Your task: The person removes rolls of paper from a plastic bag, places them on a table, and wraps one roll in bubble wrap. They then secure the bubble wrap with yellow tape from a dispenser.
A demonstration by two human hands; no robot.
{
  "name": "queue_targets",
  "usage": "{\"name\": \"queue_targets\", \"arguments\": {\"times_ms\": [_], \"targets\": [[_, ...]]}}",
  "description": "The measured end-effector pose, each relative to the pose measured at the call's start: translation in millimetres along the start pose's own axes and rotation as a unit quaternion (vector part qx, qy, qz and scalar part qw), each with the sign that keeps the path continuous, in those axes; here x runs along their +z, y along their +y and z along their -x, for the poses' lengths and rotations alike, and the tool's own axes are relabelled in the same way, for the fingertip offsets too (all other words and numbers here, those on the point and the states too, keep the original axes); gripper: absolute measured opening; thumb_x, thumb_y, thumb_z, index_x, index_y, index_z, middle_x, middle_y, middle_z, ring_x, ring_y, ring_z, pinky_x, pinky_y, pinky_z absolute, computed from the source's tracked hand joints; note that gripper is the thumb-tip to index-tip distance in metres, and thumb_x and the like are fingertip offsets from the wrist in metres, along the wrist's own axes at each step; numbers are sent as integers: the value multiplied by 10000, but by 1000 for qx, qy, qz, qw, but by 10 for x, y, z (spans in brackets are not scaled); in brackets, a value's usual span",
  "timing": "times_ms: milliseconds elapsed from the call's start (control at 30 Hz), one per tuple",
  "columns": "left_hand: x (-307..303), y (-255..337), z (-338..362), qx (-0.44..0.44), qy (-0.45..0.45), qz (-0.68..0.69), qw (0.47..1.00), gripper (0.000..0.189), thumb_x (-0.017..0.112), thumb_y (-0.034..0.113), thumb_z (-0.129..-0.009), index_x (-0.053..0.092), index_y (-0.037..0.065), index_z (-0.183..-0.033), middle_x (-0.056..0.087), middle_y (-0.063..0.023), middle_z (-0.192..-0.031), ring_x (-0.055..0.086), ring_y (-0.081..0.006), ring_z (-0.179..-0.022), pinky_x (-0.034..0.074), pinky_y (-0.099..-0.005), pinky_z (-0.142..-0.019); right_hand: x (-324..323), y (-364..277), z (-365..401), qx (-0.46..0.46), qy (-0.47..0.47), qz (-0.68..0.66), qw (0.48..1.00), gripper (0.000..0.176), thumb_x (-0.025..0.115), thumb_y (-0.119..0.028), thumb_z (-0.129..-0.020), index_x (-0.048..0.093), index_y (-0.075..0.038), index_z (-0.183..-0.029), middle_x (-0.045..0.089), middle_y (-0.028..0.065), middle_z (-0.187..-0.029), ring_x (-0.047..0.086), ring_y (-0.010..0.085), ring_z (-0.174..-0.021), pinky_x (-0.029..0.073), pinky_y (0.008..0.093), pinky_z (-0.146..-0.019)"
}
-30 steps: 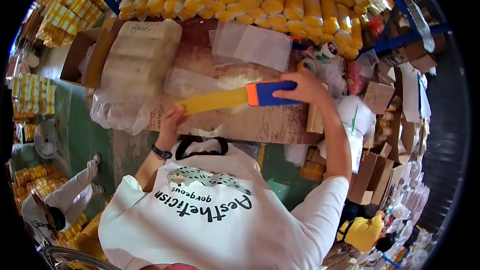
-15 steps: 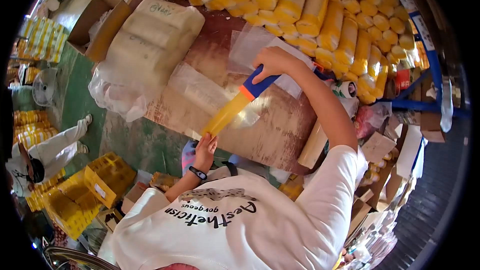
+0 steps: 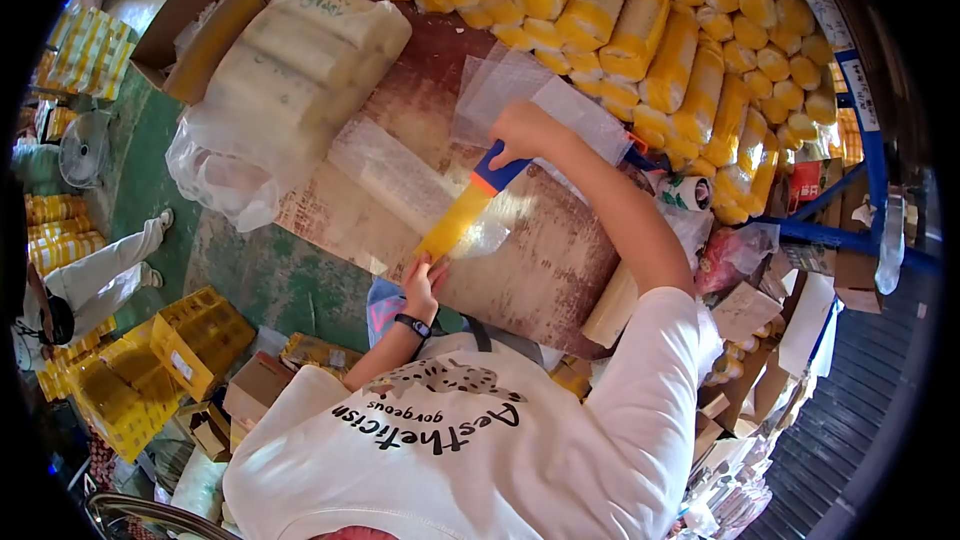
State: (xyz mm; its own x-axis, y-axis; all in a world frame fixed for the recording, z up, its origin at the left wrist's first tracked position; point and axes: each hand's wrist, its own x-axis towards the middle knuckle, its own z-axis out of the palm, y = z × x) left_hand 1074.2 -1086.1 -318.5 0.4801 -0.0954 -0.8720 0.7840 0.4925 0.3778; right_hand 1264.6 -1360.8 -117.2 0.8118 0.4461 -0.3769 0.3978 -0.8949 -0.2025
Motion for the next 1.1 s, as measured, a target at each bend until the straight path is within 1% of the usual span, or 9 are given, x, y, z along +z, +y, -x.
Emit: {"name": "queue_targets", "arguments": {"times_ms": [233,367,467,567,700,800,900,933,1100], "targets": [[185,-132,-297,132,4,-227,965,342,600,267,-919,570,27,-1161,665,-78,-940,670,-194,-639,540,-297,-508,492,-202,-58,13,7,-14,1000,341,719,-438,-655,722,-129,-801,651,123,-688,636,315,-678,501,409,-619],[29,-75,-517,256,17,-549,795,308,660,268,-841,602,-16,-945,642,-200,-804,639,-353,-704,503,-457,-629,489,-278,-39,29,17,-8,999,304,719,-393,-660,720,-123,-799,659,126,-714,640,321,-701,503,418,-621],[178,121,-253,377,55,-618,688,312,678,258,-804,569,-7,-928,619,-208,-766,588,-434,-703,467,-494,-642,691,-209,-81,48,20,-13,999,327,703,-427,-665,734,-149,-835,665,119,-727,644,313,-692,509,409,-625],[348,268,-121,412,35,-496,764,249,667,188,-835,523,-7,-890,621,-181,-797,628,-303,-728,474,-413,-637,675,-270,15,82,35,-29,996,346,698,-435,-676,734,-123,-820,669,121,-746,645,318,-699,510,416,-635],[466,243,-175,403,16,-420,813,427,707,286,-810,499,-48,-977,602,-227,-894,600,-372,-809,460,-443,-700,825,-386,290,122,81,-77,986,411,700,-484,-681,722,-90,-792,656,139,-724,637,333,-691,506,425,-638],[646,388,-56,460,86,-562,682,731,786,368,-715,427,-89,-1159,584,-256,-971,583,-392,-899,463,-458,-757,1329,-549,404,185,120,-181,958,476,694,-535,-686,698,-64,-752,631,156,-674,624,345,-657,494,432,-617],[654,783,-178,495,56,-588,637,1073,839,453,-594,283,-110,-1320,527,-304,-1101,528,-422,-1023,447,-460,-854,1612,-1091,593,297,199,-323,876,526,671,-580,-707,666,-54,-703,596,164,-613,604,350,-602,472,438,-568],[588,971,-293,422,-14,-624,658,1174,841,464,-569,211,-106,-1379,457,-298,-1224,463,-426,-1122,405,-450,-948,1672,-1272,608,341,206,-315,862,517,673,-579,-711,672,-63,-709,600,161,-618,607,347,-601,473,432,-560],[614,1784,-531,357,-219,-691,590,1127,816,474,-578,239,-38,-1399,369,-320,-1312,403,-460,-1198,371,-470,-1002,1915,-1857,419,460,244,-361,774,478,674,-563,-734,695,-86,-757,620,157,-643,625,337,-620,484,418,-567]]}}
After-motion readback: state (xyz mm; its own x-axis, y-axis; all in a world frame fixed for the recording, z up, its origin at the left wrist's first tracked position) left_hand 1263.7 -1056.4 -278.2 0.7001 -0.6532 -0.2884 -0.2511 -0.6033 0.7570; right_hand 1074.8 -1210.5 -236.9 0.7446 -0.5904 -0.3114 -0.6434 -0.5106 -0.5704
